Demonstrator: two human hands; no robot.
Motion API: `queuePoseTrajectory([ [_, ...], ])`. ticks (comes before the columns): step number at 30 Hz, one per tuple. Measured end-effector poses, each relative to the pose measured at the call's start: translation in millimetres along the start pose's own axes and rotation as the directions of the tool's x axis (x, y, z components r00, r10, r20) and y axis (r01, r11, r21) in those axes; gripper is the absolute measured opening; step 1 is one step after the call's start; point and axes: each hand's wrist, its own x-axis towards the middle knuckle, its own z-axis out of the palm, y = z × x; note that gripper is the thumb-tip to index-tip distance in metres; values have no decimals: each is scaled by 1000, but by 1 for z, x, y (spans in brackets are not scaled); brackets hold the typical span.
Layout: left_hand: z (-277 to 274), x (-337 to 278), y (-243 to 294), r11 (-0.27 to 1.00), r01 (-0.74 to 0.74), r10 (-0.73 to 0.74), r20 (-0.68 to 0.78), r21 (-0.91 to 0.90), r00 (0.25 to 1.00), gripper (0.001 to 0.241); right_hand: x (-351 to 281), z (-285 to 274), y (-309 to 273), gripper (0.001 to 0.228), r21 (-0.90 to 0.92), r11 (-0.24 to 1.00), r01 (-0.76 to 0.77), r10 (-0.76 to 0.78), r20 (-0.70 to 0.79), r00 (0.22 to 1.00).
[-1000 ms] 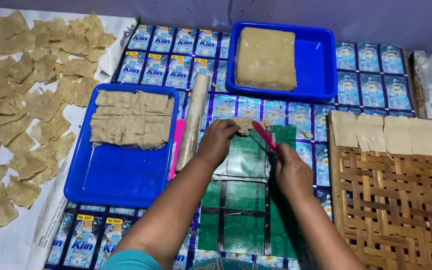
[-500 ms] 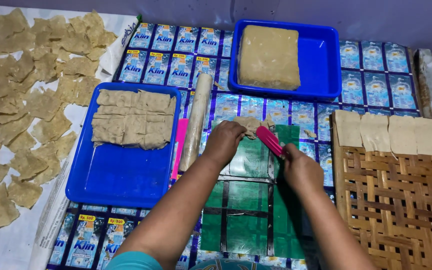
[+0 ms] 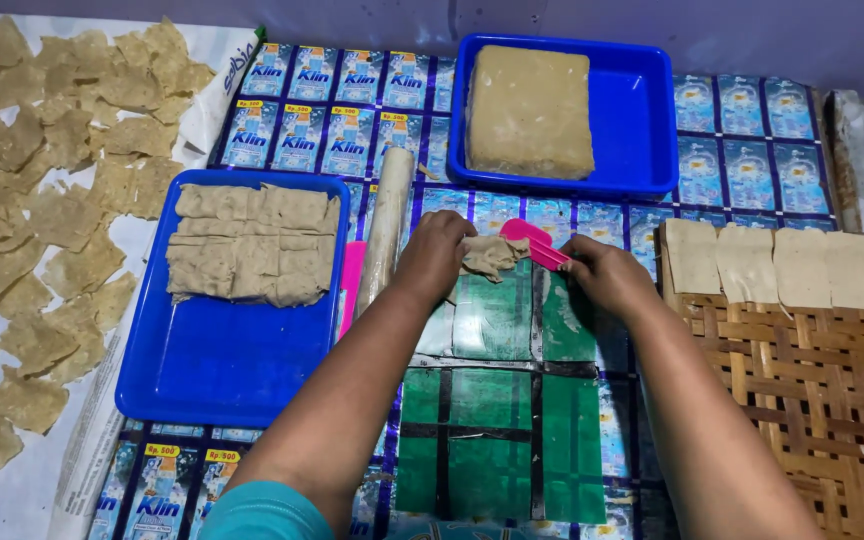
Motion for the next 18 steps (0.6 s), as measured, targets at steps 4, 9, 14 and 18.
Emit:
queuePoseTrajectory([
  [4, -12, -12, 3, 997, -66, 66, 5, -26, 998, 19, -11, -7, 7, 24, -56, 995, 83, -84, -18, 996],
  [9, -18, -41, 12, 955, -257, 266, -40, 146, 963, 13, -48, -6, 14, 26, -401, 888, 225, -269, -55, 962],
  [14, -4, -48, 0, 978, -173, 179, -40, 114, 983, 20, -52, 13, 38, 34, -282, 958, 59, -99, -129, 987],
  [18, -15, -44, 35, 986, -140, 142, -23, 91, 990, 50, -65, 25, -10, 46, -345, 927, 147, -235, -231, 944],
])
